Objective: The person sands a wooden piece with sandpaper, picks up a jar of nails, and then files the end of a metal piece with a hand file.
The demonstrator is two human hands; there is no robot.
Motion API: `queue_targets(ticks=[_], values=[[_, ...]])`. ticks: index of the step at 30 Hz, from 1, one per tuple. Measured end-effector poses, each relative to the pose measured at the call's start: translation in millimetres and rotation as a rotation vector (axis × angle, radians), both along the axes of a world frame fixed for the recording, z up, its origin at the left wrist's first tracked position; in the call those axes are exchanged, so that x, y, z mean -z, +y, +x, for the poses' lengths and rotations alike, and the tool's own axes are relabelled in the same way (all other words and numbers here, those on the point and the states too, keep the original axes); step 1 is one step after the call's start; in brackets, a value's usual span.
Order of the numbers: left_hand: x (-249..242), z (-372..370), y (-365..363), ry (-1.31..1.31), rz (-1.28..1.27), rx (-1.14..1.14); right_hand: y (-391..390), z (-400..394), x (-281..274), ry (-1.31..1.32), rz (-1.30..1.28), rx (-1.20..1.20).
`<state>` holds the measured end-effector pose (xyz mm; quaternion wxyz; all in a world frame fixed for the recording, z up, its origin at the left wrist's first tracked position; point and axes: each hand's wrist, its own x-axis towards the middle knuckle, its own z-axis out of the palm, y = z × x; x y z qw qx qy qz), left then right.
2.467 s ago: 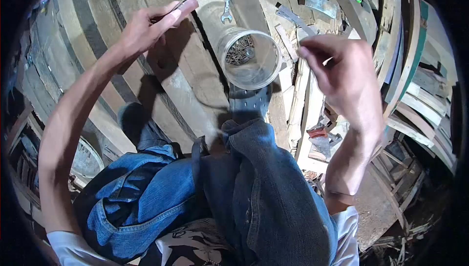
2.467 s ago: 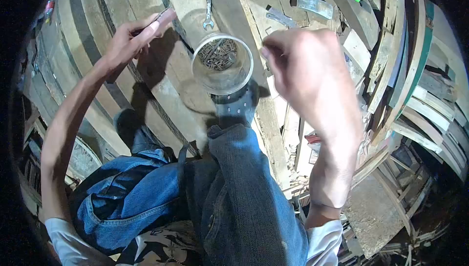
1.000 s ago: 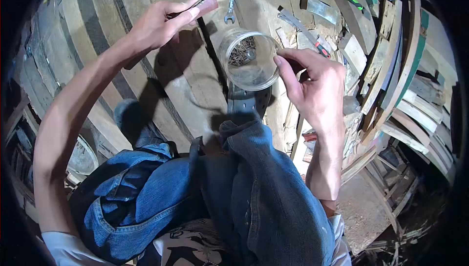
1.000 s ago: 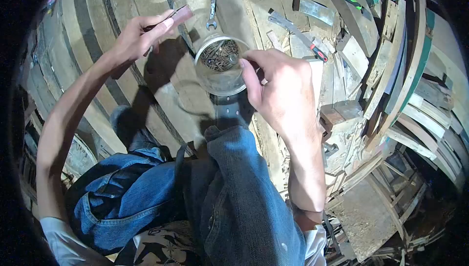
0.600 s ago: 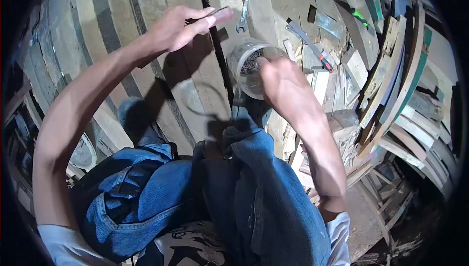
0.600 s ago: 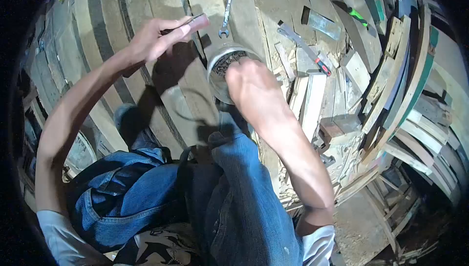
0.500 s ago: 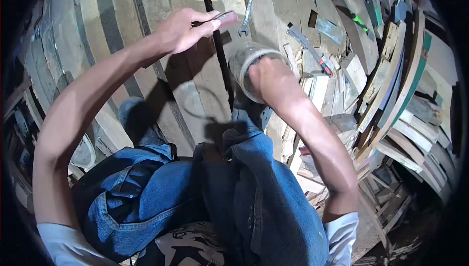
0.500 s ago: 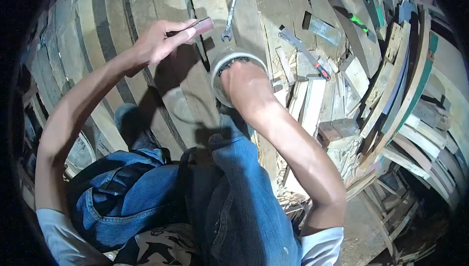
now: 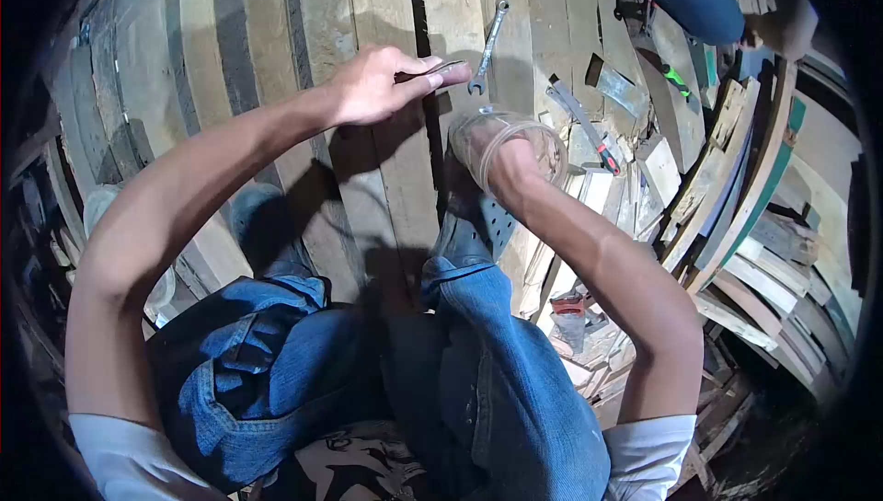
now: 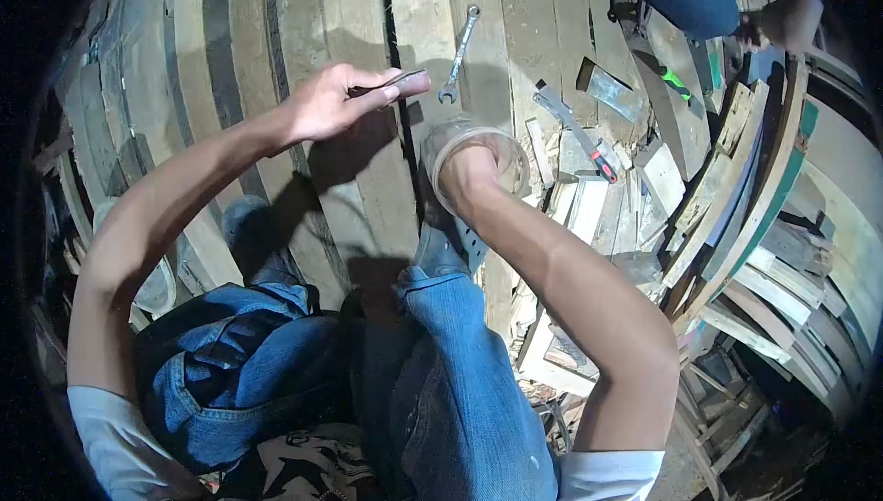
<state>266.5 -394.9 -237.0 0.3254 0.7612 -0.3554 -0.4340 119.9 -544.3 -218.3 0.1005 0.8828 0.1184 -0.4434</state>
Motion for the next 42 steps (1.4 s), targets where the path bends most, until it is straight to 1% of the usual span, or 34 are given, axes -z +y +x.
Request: queue_targets(ticks=[1, 2, 3, 4, 5, 7, 8, 9, 11, 12, 13, 15, 17, 19, 20, 21, 23, 24, 25, 27, 28, 29, 31, 33, 35, 36, 37, 39, 40, 41, 42], values=[[-1, 0, 0, 0.001, -0.002, 0.0, -2, -4, 7, 0.001, -0.002, 0.0], [-1, -1, -1, 0.016, 0.037, 0.002, -6, -11, 21, -0.062, 0.039, -0.018], [-3, 0, 0, 0.031, 0.078, 0.005, -5, -9, 21, -0.126, 0.08, -0.036], [4, 0, 0, -0.006, 0.073, 0.029, -5, -7, 19, -0.114, 0.036, -0.091], [6, 0, 1, -0.006, 0.073, 0.026, -7, -4, 17, -0.113, 0.036, -0.093], [11, -3, 3, -0.053, -0.026, 0.035, -9, 5, 4, 0.062, 0.01, -0.096], [13, -3, 2, -0.047, -0.033, 0.047, -14, -6, 23, -0.024, 0.019, -0.071], [10, -3, 1, -0.046, -0.033, 0.045, -15, -6, 21, -0.022, 0.02, -0.073], [4, 0, 0, 0.012, 0.075, 0.07, -15, -5, 17, -0.098, 0.046, -0.094], [10, -2, 1, -0.02, 0.003, 0.065, -15, -1, 18, 0.03, 0.026, -0.138], [15, -5, 2, -0.018, 0.002, 0.063, -16, -4, 20, 0.032, 0.025, -0.14], [19, -5, 3, -0.086, -0.14, 0.014, -23, -10, 25, -0.053, 0.069, -0.189], [15, -4, 2, -0.082, -0.115, 0.01, -27, -12, 30, -0.035, 0.06, -0.215], [8, -2, -1, -0.049, 0.017, 0.07, -25, -7, 23, -0.125, 0.141, -0.216], [5, -2, 0, -0.04, -0.009, 0.055, -27, -2, 20, 0.05, 0.126, -0.072], [0, -2, -1, -0.04, -0.011, 0.055, -30, -6, 26, 0.05, 0.124, -0.072], [-10, -1, -3, -0.01, 0.067, 0.09, -41, -18, 45, -0.102, 0.223, -0.035], [-9, -2, -2, -0.008, 0.065, 0.07, -41, -19, 40, -0.203, 0.296, 0.007], [-5, -4, -1, -0.009, 0.065, 0.07, -42, -21, 33, -0.204, 0.296, 0.007], [12, -9, 4, -0.08, -0.119, 0.02, -44, -25, 12, -0.304, 0.253, -0.127], [16, -10, 4, -0.097, -0.143, 0.014, -40, -23, 2, -0.302, 0.293, 0.061], [19, -9, 6, -0.095, -0.148, 0.016, -41, -21, -12, -0.301, 0.287, 0.063], [19, -7, 5, -0.062, -0.072, 0.036, -37, -9, -54, -0.12, 0.192, 0.122], [15, -7, 5, -0.081, -0.105, 0.03, -44, -23, -76, -0.137, 0.186, 0.115], [22, -6, 5, -0.05, -0.186, -0.002, -47, -37, -95, -0.5, 0.322, 0.242], [21, -6, 3, -0.044, -0.173, -0.004, -48, -32, -109, -0.452, 0.509, 0.464], [19, -6, 3, -0.005, -0.173, -0.02, -55, -37, -111, -0.396, 0.584, 0.583], [20, -8, 0, -0.055, -0.157, -0.027, -59, -43, -122, -0.362, 0.638, 0.749], [21, -8, -1, -0.052, -0.162, -0.022, -64, -51, -120, -0.376, 0.711, 0.829], [23, -8, -2, -0.04, -0.163, -0.019, -67, -57, -118, -0.376, 0.704, 0.835], [21, -7, -3, -0.027, -0.162, -0.015, -70, -62, -115, -0.302, 0.745, 0.979]])
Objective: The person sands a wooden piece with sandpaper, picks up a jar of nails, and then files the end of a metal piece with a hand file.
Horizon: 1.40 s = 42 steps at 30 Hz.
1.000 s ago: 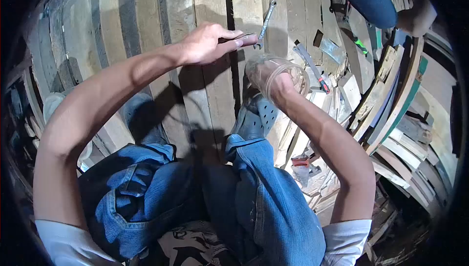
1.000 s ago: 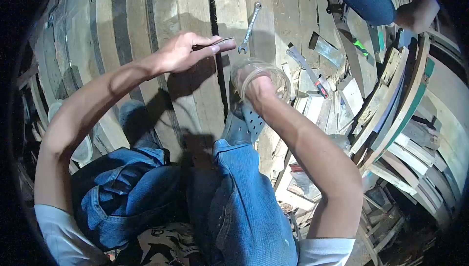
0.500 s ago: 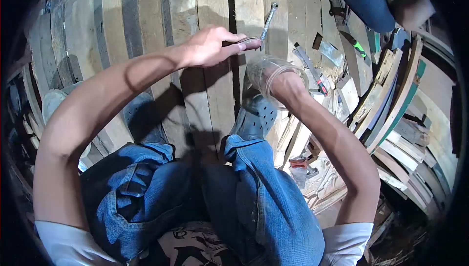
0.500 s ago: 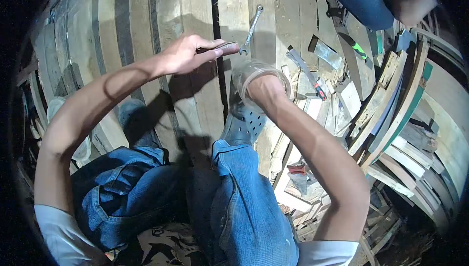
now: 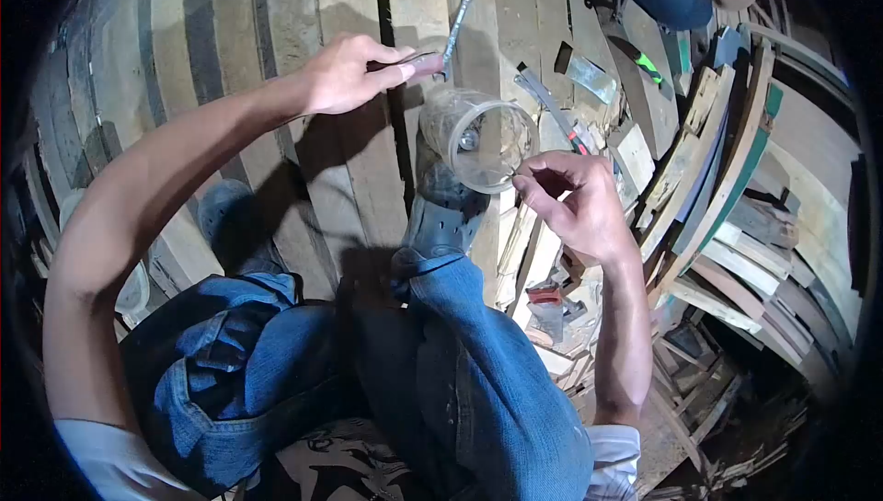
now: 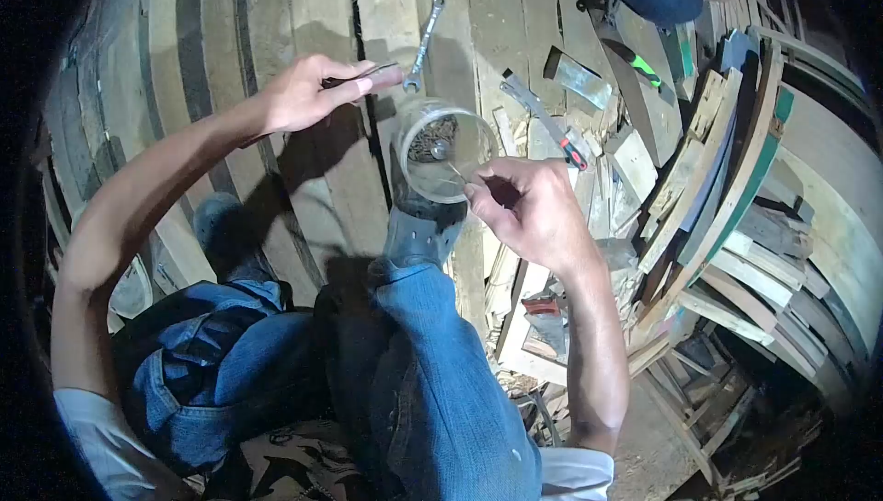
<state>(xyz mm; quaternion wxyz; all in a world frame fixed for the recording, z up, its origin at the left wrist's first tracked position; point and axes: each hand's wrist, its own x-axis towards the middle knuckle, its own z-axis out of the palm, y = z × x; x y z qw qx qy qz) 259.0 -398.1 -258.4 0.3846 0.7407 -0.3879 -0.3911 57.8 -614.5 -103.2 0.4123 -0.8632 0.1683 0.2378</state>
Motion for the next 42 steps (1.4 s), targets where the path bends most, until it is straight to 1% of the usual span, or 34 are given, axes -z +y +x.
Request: queue_targets(ticks=[1, 2, 3, 5, 6, 7, 9, 11, 13, 14, 17, 19, 22, 24, 27, 29, 30, 31, 33, 37, 39, 40, 41, 42], values=[[-6, 3, -2, 0.116, 0.069, 0.021, -2, -5, 3, 0.079, 0.099, 0.1], [-3, 1, -1, 0.048, 0.035, 0.011, -3, -12, 9, 0.057, 0.194, 0.192], [-3, -1, -2, -0.023, 0.002, 0.0, -3, -15, 11, 0.06, 0.195, 0.197], [-6, 0, -1, 0.002, 0.035, 0.011, -3, -19, 14, 0.062, 0.386, 0.34], [-7, 1, -1, 0.026, 0.065, 0.017, -2, -16, 11, 0.061, 0.444, 0.371], [-5, 1, -1, 0.028, 0.066, 0.019, -2, -17, 11, 0.063, 0.444, 0.373], [-3, 4, 1, 0.043, 0.088, 0.04, -1, -18, 13, 0.067, 0.553, 0.463], [-2, 1, 0, 0.052, 0.121, 0.027, 0, -18, 14, 0.084, 0.528, 0.476], [-6, -1, -3, 0.052, 0.034, -0.002, -1, -19, 17, 0.091, 0.561, 0.488], [-9, 2, -3, 0.152, 0.108, 0.009, 0, -19, 16, 0.083, 0.544, 0.484], [-4, 5, -5, 0.092, 0.075, 0.003, 3, -22, 18, 0.072, 0.57, 0.525], [-10, 8, -7, 0.088, 0.082, 0.017, 3, -27, 22, 0.061, 0.605, 0.547], [-25, 9, -11, 0.206, 0.21, -0.058, 5, -29, 24, 0.074, 0.643, 0.615], [-19, 10, -11, 0.188, 0.203, -0.027, 6, -31, 27, 0.095, 0.649, 0.693], [-6, 8, -8, 0.186, 0.173, -0.007, 6, -37, 32, 0.112, 0.578, 0.665], [7, 8, -6, 0.014, 0.044, 0.024, 7, -40, 33, 0.138, 0.584, 0.679], [-3, 10, -9, 0.066, 0.156, 0.051, 9, -43, 35, 0.12, 0.583, 0.704], [-11, 9, -11, 0.061, 0.16, 0.056, 10, -45, 36, 0.102, 0.582, 0.729], [-21, 7, -13, 0.17, 0.23, 0.002, 11, -46, 38, 0.098, 0.6, 0.763], [-16, 8, -13, 0.192, 0.233, -0.014, 11, -45, 39, 0.131, 0.582, 0.755], [-20, 8, -15, 0.183, 0.271, 0.006, 14, -45, 39, 0.106, 0.64, 0.756], [-23, 8, -16, 0.176, 0.306, 0.022, 16, -46, 38, 0.129, 0.589, 0.746], [-19, 8, -15, 0.172, 0.308, 0.026, 17, -46, 38, 0.125, 0.593, 0.75], [-16, 7, -15, 0.16, 0.27, 0.033, 18, -47, 38, 0.127, 0.542, 0.705]])
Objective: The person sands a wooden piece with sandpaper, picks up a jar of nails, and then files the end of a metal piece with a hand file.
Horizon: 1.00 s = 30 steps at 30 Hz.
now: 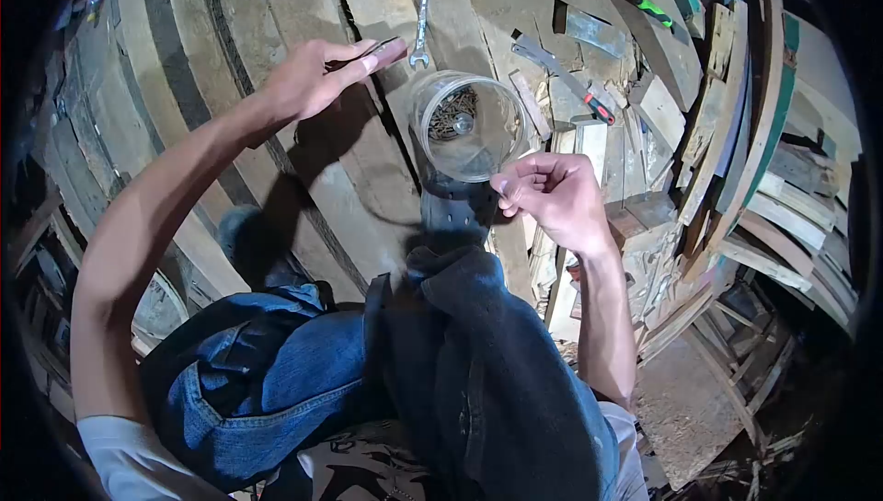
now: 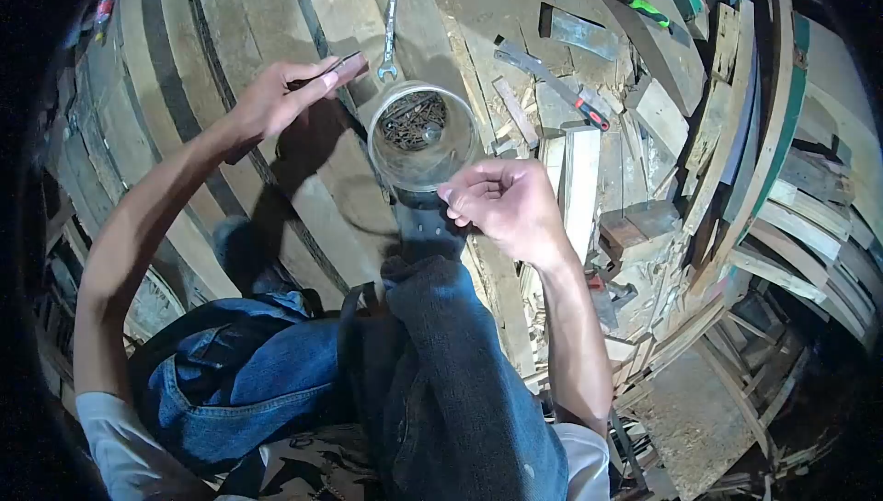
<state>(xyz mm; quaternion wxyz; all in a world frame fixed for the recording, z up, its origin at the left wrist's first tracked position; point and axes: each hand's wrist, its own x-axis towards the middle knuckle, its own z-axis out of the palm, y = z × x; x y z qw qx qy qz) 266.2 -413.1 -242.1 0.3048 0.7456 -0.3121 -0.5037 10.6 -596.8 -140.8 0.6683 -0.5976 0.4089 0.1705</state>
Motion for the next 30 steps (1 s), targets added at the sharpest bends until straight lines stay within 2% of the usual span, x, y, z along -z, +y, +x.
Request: queue_targets(ticks=[7, 9, 15, 17, 20, 24, 27, 28, 29, 30], values=[[9, 0, 0, -0.032, 0.025, 0.055, 12, -2, -2, -0.078, -0.142, -0.08], [10, 0, -1, -0.039, 0.038, 0.055, 14, 1, -6, -0.127, -0.337, -0.222], [6, 3, -2, -0.043, 0.012, 0.112, 20, 4, -15, -0.148, -0.541, -0.369], [21, 4, 2, -0.129, 0.002, 0.127, 21, 4, -10, -0.418, -0.715, -0.375], [21, 2, 2, -0.103, 0.009, 0.089, 23, 3, -9, -0.405, -0.688, -0.318], [23, 1, 4, -0.103, -0.145, 0.083, 25, 5, -6, -0.382, -0.675, -0.235], [20, -1, 3, -0.091, -0.098, 0.093, 24, 7, -3, -0.415, -0.68, -0.202], [9, -4, 0, 0.016, -0.038, 0.033, 23, 8, -2, -0.409, -0.659, -0.195], [9, -5, 1, 0.016, -0.039, 0.033, 24, 8, -2, -0.403, -0.637, -0.189], [9, -6, 1, 0.002, -0.052, 0.026, 26, 10, -2, -0.276, -0.564, -0.125]])
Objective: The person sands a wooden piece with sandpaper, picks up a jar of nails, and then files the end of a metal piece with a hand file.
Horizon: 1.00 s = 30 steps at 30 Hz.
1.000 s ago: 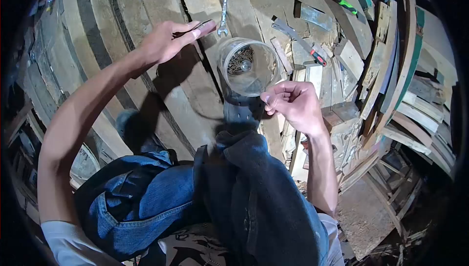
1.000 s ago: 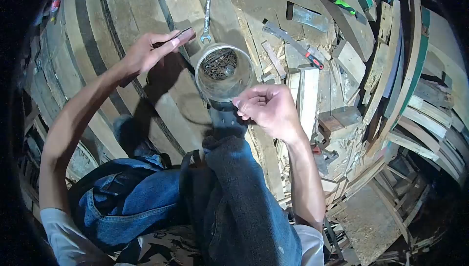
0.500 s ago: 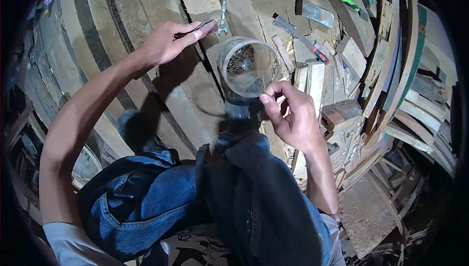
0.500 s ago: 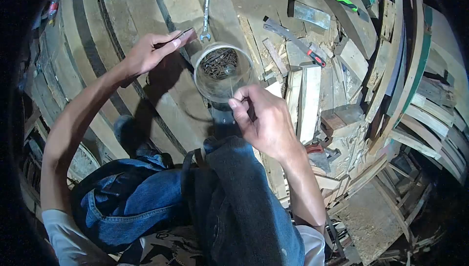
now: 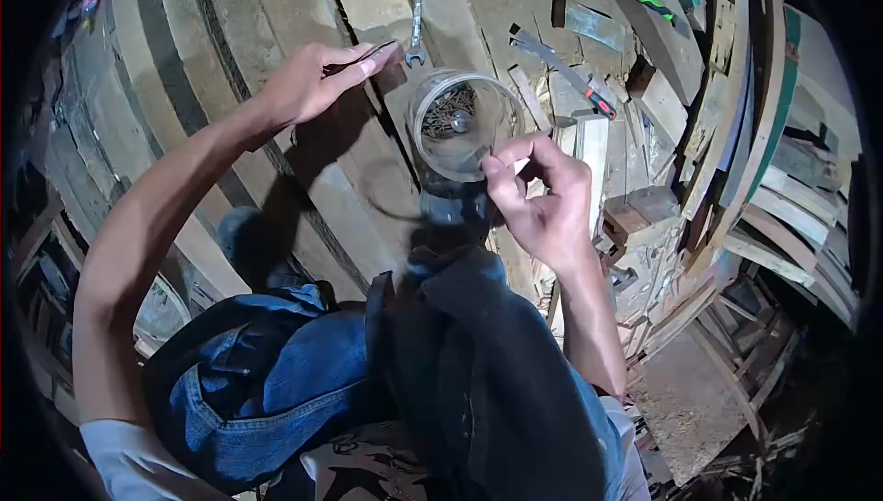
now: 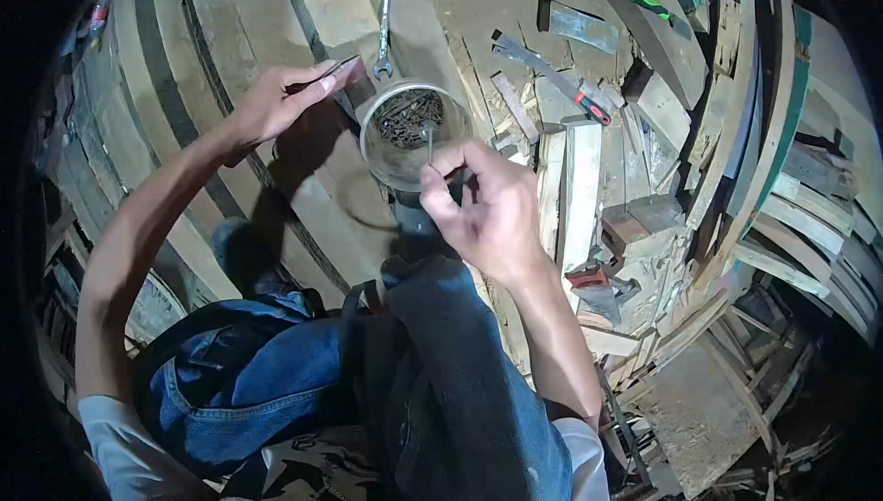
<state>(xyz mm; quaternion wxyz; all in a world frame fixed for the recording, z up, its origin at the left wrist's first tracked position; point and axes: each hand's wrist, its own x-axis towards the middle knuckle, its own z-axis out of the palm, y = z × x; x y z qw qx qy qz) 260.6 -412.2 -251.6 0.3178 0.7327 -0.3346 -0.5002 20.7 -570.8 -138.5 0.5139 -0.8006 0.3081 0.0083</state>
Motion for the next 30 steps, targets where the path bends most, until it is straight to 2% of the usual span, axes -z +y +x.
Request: queue_targets(ticks=[3, 4, 5, 7, 9, 11, 12, 15, 19, 22, 25, 26, 27, 29, 30], values=[[3, 1, 2, -0.019, -0.029, 0.008, -3, 5, 9, -0.001, -0.015, 0.06], [4, 2, 2, -0.02, -0.049, 0.024, -1, 5, 14, -0.119, 0.035, 0.106], [5, 2, 2, -0.021, -0.05, 0.023, -1, 6, 11, -0.12, 0.033, 0.105], [5, 3, 2, -0.039, -0.011, 0.021, -2, 10, -5, -0.035, 0.433, 0.307], [3, 5, 4, -0.069, -0.031, 0.02, -5, 12, -17, -0.025, 0.491, 0.303], [1, 4, 2, -0.063, 0.031, 0.023, -9, 10, -23, -0.135, 0.719, 0.43], [-14, 3, -2, -0.009, 0.13, 0.021, -12, 5, -17, -0.281, 0.82, 0.439], [-23, 3, -6, -0.012, 0.203, 0.058, -16, 3, -21, -0.466, 1.072, 0.522], [-1, 2, 2, 0.009, 0.108, 0.039, -15, 4, -24, -0.564, 1.188, 0.497], [8, 0, 6, -0.076, -0.016, 0.006, -12, 8, -26, -0.566, 1.194, 0.512], [7, 0, 7, -0.017, -0.048, -0.009, -11, 8, -27, -0.553, 1.214, 0.576], [30, 6, 13, -0.03, -0.106, 0.036, -12, 8, -25, -0.568, 1.225, 0.556], [20, 5, 10, -0.031, -0.106, 0.039, -13, 8, -22, -0.585, 1.236, 0.535], [-7, 1, 2, 0.039, 0.057, 0.015, -14, 6, -19, -0.57, 1.219, 0.522], [-6, 0, 2, 0.04, 0.058, 0.017, -15, 5, -19, -0.547, 1.209, 0.541]])
